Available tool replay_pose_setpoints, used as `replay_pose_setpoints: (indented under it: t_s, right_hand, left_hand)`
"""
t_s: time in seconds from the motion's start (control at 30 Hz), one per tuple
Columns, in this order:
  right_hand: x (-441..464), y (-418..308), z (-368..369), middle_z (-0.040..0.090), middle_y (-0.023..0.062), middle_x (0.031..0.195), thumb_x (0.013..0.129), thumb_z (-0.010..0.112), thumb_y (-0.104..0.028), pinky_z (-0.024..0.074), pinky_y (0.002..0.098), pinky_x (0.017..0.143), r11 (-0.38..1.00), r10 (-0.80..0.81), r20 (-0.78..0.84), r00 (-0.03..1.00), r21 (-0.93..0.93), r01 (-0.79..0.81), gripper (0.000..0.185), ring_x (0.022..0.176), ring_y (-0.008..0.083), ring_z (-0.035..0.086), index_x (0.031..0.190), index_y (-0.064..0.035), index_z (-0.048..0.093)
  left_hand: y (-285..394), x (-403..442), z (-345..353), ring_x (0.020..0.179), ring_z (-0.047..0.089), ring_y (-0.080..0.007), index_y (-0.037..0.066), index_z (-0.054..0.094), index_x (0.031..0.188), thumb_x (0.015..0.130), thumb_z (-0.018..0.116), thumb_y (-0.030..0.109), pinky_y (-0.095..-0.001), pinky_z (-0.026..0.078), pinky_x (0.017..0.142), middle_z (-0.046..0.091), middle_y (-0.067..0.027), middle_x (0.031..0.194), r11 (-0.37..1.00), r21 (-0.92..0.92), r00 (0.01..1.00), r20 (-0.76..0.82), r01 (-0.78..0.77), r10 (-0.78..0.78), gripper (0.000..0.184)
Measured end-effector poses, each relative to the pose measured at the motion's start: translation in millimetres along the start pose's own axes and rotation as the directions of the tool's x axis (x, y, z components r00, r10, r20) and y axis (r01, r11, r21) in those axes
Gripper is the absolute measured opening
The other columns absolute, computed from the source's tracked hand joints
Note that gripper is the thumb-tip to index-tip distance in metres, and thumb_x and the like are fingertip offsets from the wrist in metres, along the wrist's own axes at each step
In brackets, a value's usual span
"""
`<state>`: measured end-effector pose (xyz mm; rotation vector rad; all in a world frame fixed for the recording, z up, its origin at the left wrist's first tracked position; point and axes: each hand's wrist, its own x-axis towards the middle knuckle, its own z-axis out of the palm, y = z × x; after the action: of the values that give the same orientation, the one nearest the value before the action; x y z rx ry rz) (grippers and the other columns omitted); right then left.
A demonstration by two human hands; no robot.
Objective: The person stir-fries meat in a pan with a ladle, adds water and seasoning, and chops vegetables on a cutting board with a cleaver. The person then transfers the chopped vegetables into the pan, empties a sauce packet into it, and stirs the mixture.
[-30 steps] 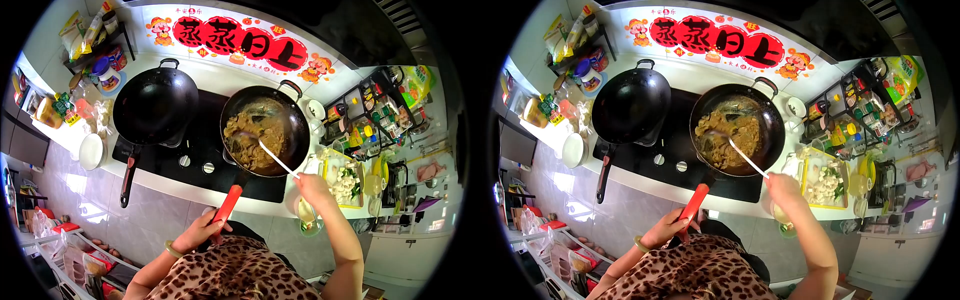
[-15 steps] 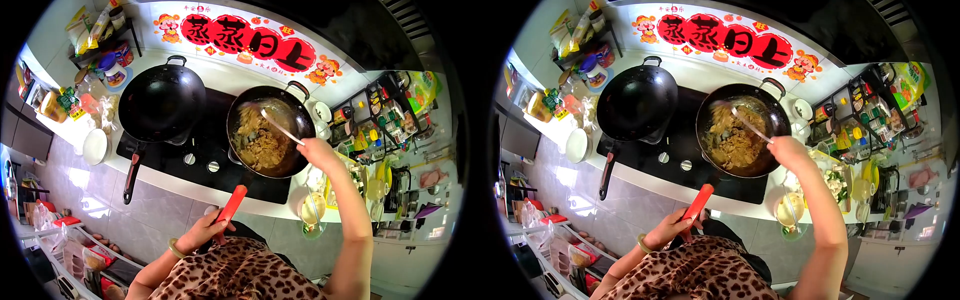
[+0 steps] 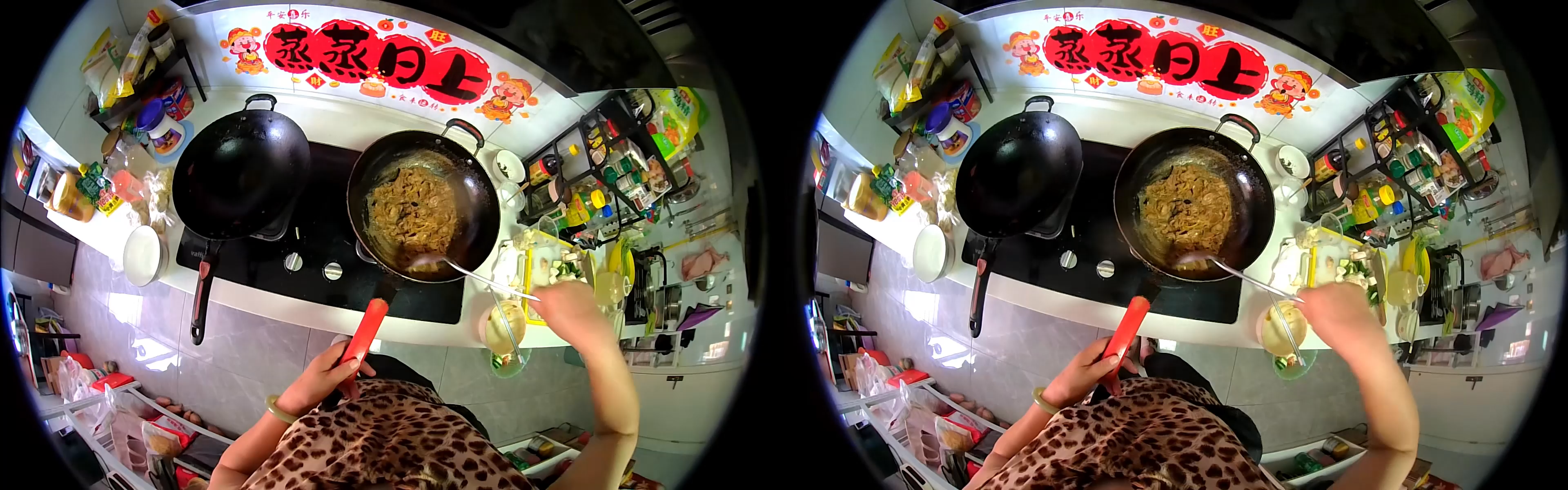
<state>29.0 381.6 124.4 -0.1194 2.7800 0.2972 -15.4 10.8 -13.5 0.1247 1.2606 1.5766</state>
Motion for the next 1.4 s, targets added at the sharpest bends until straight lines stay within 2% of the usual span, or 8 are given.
replay_pose_setpoints:
  t_s: [0.43,0.67,0.83,0.97,1.13,1.23,1.3,1.4]
  right_hand:
    - [145.3,42.3,54.0,0.064,0.0166,0.078,0.088,0.052,-0.027,0.0482,0.0466,0.067,0.960,0.279,-0.223,0.934,0.048,-0.276,0.023,0.075,0.0365,0.061,0.081,-0.0075,0.062]
    - [28.6,17.8,63.9,0.063,0.0173,0.085,0.090,0.047,-0.028,0.0464,0.0472,0.073,0.882,0.379,0.278,0.882,0.179,-0.436,0.026,0.082,0.0364,0.060,0.087,-0.0065,0.061]
    - [-15.3,-17.9,27.9,0.061,0.0182,0.076,0.089,0.050,-0.028,0.0454,0.0441,0.067,0.760,0.289,0.302,0.909,0.505,-0.409,0.027,0.074,0.0373,0.058,0.082,-0.0050,0.061]
    - [-25.0,-13.8,0.0,0.061,0.0165,0.074,0.087,0.053,-0.028,0.0458,0.0436,0.065,0.781,0.316,0.247,0.916,0.481,-0.399,0.025,0.072,0.0364,0.059,0.080,-0.0058,0.062]
    - [20.8,-9.6,41.6,0.061,0.0148,0.070,0.087,0.052,-0.026,0.0466,0.0442,0.064,0.980,0.190,0.072,0.979,0.055,-0.194,0.022,0.070,0.0352,0.060,0.079,-0.0078,0.061]
    - [64.5,7.9,63.3,0.062,0.0172,0.073,0.088,0.050,-0.027,0.0469,0.0449,0.067,0.957,0.271,0.020,0.962,0.098,-0.272,0.025,0.073,0.0374,0.060,0.082,-0.0058,0.061]
    - [76.0,40.3,78.4,0.062,0.0200,0.074,0.089,0.050,-0.027,0.0466,0.0453,0.069,0.899,0.320,-0.150,0.935,0.361,-0.250,0.027,0.075,0.0394,0.060,0.084,-0.0033,0.062]
    - [89.3,71.0,72.2,0.061,0.0200,0.073,0.087,0.053,-0.025,0.0466,0.0410,0.061,0.746,0.454,0.035,0.890,0.532,-0.401,0.026,0.067,0.0348,0.060,0.089,-0.0003,0.062]
  left_hand:
    - [2.4,-2.8,2.4,0.062,0.061,-0.0138,0.000,0.041,0.121,0.096,0.043,0.019,-0.0226,0.051,0.054,0.061,-0.0116,0.101,1.000,-0.008,1.000,-0.029,0.008,-0.008,0.031]
    - [-14.7,7.9,-6.3,0.061,0.061,-0.0140,-0.001,0.039,0.125,0.096,0.044,0.019,-0.0224,0.051,0.053,0.062,-0.0117,0.100,0.998,-0.044,0.998,0.021,-0.054,0.055,0.036]
    - [-8.7,6.8,-5.5,0.061,0.061,-0.0137,-0.001,0.040,0.124,0.096,0.044,0.019,-0.0223,0.051,0.053,0.062,-0.0117,0.100,0.999,-0.028,0.999,0.021,-0.031,0.031,0.035]
    - [-5.9,5.6,-4.9,0.060,0.061,-0.0139,-0.001,0.040,0.123,0.096,0.044,0.020,-0.0224,0.051,0.053,0.062,-0.0115,0.100,1.000,-0.010,1.000,0.015,-0.021,0.021,0.035]
    - [-7.0,6.7,-5.3,0.060,0.061,-0.0143,-0.001,0.040,0.123,0.096,0.044,0.020,-0.0228,0.051,0.053,0.062,-0.0118,0.100,0.999,-0.004,0.999,0.024,-0.033,0.033,0.035]
    - [-4.7,5.6,-3.5,0.060,0.061,-0.0144,-0.001,0.040,0.123,0.096,0.044,0.020,-0.0229,0.051,0.053,0.062,-0.0114,0.099,1.000,-0.002,1.000,0.007,-0.025,0.025,0.035]
    - [-5.5,6.4,-3.8,0.061,0.061,-0.0130,0.003,0.045,0.122,0.096,0.041,0.020,-0.0227,0.050,0.056,0.061,-0.0119,0.100,1.000,0.018,1.000,0.002,-0.013,0.013,0.031]
    - [-2.8,4.7,-3.0,0.061,0.060,-0.0127,0.003,0.044,0.123,0.096,0.041,0.020,-0.0226,0.050,0.056,0.061,-0.0124,0.101,1.000,0.013,1.000,0.008,-0.015,0.015,0.032]
